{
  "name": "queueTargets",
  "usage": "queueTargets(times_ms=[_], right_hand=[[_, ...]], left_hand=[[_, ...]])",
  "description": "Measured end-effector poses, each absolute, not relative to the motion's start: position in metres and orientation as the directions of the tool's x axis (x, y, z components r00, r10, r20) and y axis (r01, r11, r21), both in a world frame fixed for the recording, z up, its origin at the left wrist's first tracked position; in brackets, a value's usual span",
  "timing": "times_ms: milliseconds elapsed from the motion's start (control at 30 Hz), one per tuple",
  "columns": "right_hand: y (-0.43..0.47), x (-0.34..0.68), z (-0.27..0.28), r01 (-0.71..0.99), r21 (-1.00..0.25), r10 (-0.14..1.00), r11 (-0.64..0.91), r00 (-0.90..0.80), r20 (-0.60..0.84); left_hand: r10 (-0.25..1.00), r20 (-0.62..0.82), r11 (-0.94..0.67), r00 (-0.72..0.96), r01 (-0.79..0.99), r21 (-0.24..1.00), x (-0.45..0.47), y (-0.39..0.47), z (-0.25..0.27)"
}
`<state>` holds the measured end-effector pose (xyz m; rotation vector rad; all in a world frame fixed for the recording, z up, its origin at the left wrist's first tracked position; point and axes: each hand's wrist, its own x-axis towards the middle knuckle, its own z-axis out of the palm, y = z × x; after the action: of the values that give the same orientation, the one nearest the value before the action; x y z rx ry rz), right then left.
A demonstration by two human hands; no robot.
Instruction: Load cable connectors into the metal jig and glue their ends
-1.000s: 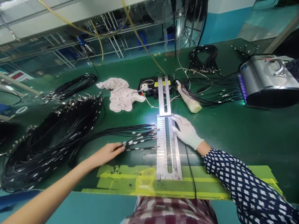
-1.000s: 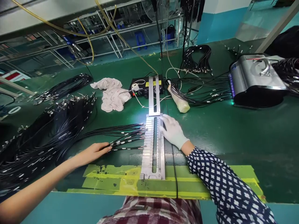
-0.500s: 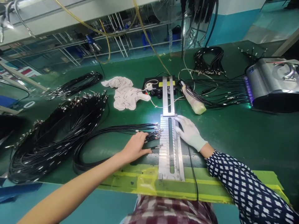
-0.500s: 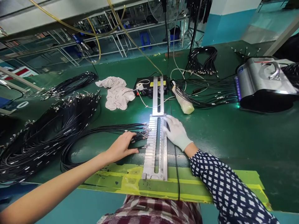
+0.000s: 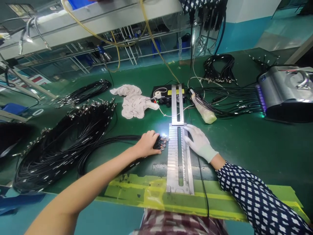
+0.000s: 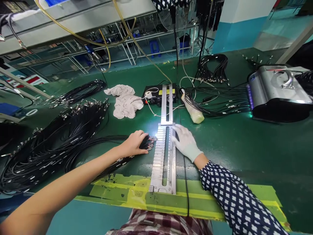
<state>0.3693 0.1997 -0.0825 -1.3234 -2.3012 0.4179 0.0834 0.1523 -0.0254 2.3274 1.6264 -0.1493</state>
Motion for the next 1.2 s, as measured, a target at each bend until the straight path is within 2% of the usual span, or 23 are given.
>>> queueTargets(times_ms=[233,367,433,533,633,733,800,867,900,933,1000,1067,1133,1200], right_hand=[[0.199,0.37,-0.084,0.729,-0.458,0.861,0.509,-0.445,0.248],[0.2,0.37,-0.087,0.73,-0.453,0.858,0.513,-0.444,0.257],[0.201,0.37,-0.089,0.725,-0.454,0.855,0.518,-0.445,0.266],[0.203,0.37,-0.092,0.716,-0.459,0.851,0.525,-0.439,0.288],[0.207,0.371,-0.098,0.718,-0.442,0.843,0.538,-0.446,0.301],[0.212,0.372,-0.104,0.724,-0.416,0.835,0.55,-0.455,0.311],[0.214,0.373,-0.108,0.724,-0.41,0.83,0.555,-0.451,0.327],[0.215,0.373,-0.109,0.72,-0.408,0.825,0.561,-0.445,0.349],[0.215,0.373,-0.109,0.719,-0.406,0.823,0.564,-0.444,0.356],[0.215,0.373,-0.109,0.72,-0.404,0.822,0.564,-0.444,0.357],[0.215,0.373,-0.108,0.731,-0.396,0.828,0.556,-0.442,0.346],[0.214,0.373,-0.107,0.743,-0.387,0.835,0.546,-0.445,0.325],[0.213,0.373,-0.105,0.749,-0.384,0.84,0.539,-0.444,0.313],[0.211,0.373,-0.103,0.749,-0.387,0.84,0.538,-0.442,0.314]], left_hand=[[0.889,-0.309,-0.291,0.337,0.938,0.186,0.104,0.141,-0.021],[0.896,-0.294,-0.259,0.332,0.93,0.262,0.085,0.139,0.026],[0.92,-0.239,-0.237,0.312,0.925,0.297,0.064,0.14,0.061],[0.98,-0.032,-0.178,0.196,0.936,0.304,0.027,0.138,0.123],[0.976,0.215,-0.084,0.043,0.979,0.188,-0.001,0.123,0.19],[0.887,0.455,0.044,-0.082,0.995,0.094,-0.009,0.1,0.247],[0.765,0.629,0.103,-0.141,0.99,0.097,-0.005,0.088,0.266],[0.647,0.742,0.073,-0.175,0.983,0.169,0.0,0.085,0.264],[0.635,0.748,0.033,-0.195,0.974,0.226,0.003,0.087,0.256],[0.672,0.71,-0.011,-0.213,0.955,0.297,0.005,0.091,0.246],[0.811,0.541,-0.056,-0.222,0.891,0.45,0.008,0.102,0.225],[0.884,0.418,-0.07,-0.209,0.825,0.56,0.011,0.112,0.214],[0.861,0.462,-0.129,-0.214,0.786,0.605,0.013,0.115,0.214],[0.802,0.559,-0.213,-0.211,0.774,0.597,0.014,0.115,0.219]])
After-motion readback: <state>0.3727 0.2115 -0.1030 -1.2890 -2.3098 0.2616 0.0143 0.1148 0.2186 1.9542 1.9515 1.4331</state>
